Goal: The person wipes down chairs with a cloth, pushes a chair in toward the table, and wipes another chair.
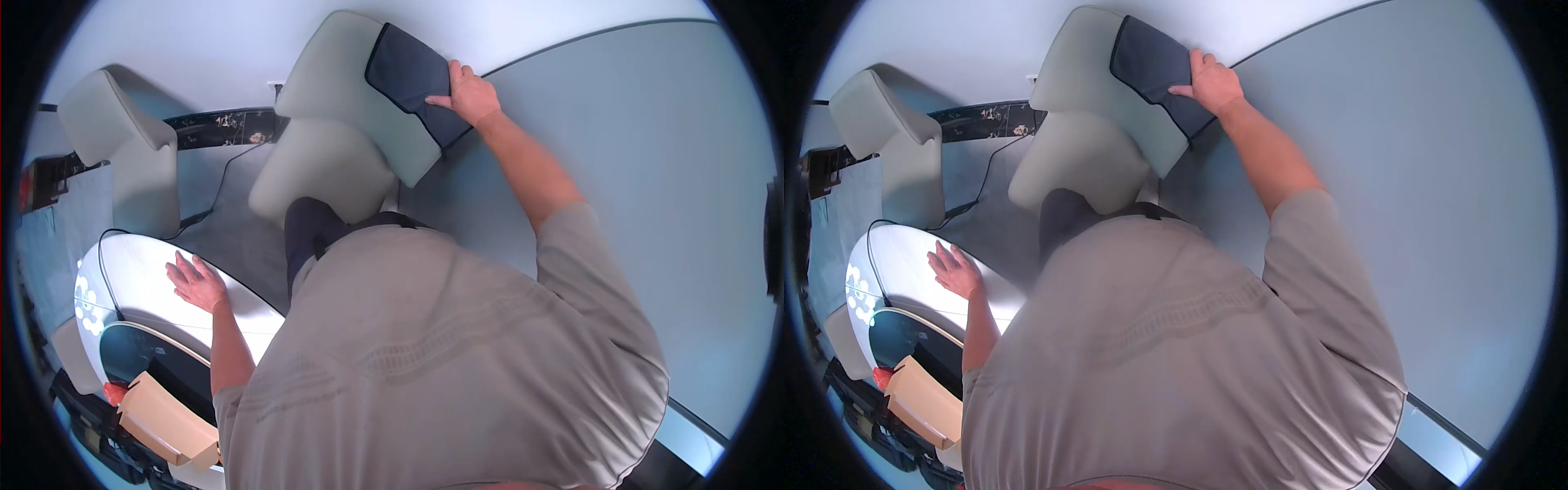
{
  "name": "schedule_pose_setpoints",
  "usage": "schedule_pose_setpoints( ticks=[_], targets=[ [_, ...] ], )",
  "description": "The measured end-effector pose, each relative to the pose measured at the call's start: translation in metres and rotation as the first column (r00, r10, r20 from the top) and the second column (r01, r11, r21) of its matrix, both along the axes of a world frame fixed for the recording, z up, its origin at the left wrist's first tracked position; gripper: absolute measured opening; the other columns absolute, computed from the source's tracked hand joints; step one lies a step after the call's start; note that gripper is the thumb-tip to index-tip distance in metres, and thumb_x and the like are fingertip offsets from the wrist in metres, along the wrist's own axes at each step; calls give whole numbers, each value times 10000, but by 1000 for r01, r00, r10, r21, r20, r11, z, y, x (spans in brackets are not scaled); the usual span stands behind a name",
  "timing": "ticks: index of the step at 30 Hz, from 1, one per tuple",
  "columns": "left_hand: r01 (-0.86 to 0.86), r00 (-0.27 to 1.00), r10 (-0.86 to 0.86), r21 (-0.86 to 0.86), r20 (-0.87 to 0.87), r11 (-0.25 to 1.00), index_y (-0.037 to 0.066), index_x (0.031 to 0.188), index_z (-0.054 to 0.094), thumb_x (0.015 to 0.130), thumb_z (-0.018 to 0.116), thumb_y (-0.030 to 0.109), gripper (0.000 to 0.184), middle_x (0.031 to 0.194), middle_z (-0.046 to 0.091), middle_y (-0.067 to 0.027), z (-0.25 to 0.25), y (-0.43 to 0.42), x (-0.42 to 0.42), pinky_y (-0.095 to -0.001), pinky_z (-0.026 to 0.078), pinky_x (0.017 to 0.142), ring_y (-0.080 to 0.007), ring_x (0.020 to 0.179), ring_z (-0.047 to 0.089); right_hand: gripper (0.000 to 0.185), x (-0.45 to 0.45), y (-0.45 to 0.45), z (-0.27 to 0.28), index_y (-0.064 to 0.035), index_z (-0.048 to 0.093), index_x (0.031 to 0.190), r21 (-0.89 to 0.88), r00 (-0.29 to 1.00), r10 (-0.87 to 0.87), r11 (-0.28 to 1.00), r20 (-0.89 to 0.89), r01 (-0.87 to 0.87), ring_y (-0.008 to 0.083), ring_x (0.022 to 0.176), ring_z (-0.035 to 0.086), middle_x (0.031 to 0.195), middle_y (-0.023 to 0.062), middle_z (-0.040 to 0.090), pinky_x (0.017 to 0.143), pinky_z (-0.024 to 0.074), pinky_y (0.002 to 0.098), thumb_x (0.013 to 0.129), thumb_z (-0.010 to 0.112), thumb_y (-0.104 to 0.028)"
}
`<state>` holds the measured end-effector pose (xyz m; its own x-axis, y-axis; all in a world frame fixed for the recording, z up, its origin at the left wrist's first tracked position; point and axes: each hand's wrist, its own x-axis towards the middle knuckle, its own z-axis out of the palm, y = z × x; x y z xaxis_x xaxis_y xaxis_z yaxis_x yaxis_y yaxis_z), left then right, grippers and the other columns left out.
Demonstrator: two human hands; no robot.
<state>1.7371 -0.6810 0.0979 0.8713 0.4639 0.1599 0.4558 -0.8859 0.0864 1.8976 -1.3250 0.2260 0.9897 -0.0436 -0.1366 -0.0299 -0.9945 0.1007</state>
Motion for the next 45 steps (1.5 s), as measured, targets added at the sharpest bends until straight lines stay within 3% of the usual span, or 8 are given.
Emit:
schedule_pose_setpoints(
  ticks=[7,13,16,18,34,39,42,45],
  targets=[
    [-5,1000,5,-4,1,1000,269,1567,450,1070,367,577,591,1667,325,-148,-4,3,0,-569,178,1244,-333,1554,266,808,4,-5,-5,-14,469,1276,32,999,-45,998,17,45,375,934,711,1089,213,662,786,584,496,854,714,-658],
    [-17,1000,17,5,-19,1000,282,1548,466,1078,377,556,551,1659,331,-145,2,-1,1,-559,183,1255,-314,1550,275,1074,-19,-15,3,34,355,1467,-63,902,373,927,217,-369,383,1104,637,1277,227,572,882,556,474,749,830,-609],
    [-18,1000,19,14,-23,1000,289,1555,458,1080,370,562,556,1661,328,-141,1,-1,0,-552,177,1260,-310,1555,267,1109,-18,-3,5,-35,319,1517,-39,907,339,939,250,-340,357,1044,647,1271,181,547,840,575,458,709,887,-540],
    [-15,1000,15,10,-13,1000,291,1557,457,1080,366,564,557,1662,327,-141,1,0,1,-550,174,1261,-310,1556,264,1045,-13,14,8,-47,354,1479,7,999,1,1000,46,-1,347,1029,654,1196,179,565,841,580,446,724,868,-556],
    [-24,999,24,8,-29,1000,298,1564,450,1078,391,549,551,1667,324,-129,-4,3,0,-546,181,1259,-316,1559,260,689,8,3,-17,-12,506,1069,-40,991,-54,997,125,59,382,803,719,1013,217,668,692,595,465,932,603,-681],
    [-22,999,23,18,-26,1000,296,1562,453,1078,393,549,549,1669,319,-128,-2,1,0,-533,178,1265,-313,1558,262,1009,-22,-2,-2,7,352,1507,7,966,175,984,189,-179,367,1142,603,1260,221,564,962,528,454,802,821,-542],
    [-23,999,23,12,-32,1000,292,1561,456,1078,397,546,549,1669,319,-128,2,0,0,-526,172,1269,-307,1558,261,1256,-37,-1,9,-5,155,1622,-64,969,221,974,110,-215,379,1177,553,1321,204,513,1048,466,461,731,880,-512],
    [-23,1000,23,-7,-22,1000,287,1561,454,1079,396,544,549,1670,318,-129,0,-1,0,-524,164,1271,-302,1560,258,1194,-32,4,7,-2,230,1581,-13,993,114,993,28,-114,379,1175,568,1342,204,503,992,508,461,736,865,-555]
  ],
)
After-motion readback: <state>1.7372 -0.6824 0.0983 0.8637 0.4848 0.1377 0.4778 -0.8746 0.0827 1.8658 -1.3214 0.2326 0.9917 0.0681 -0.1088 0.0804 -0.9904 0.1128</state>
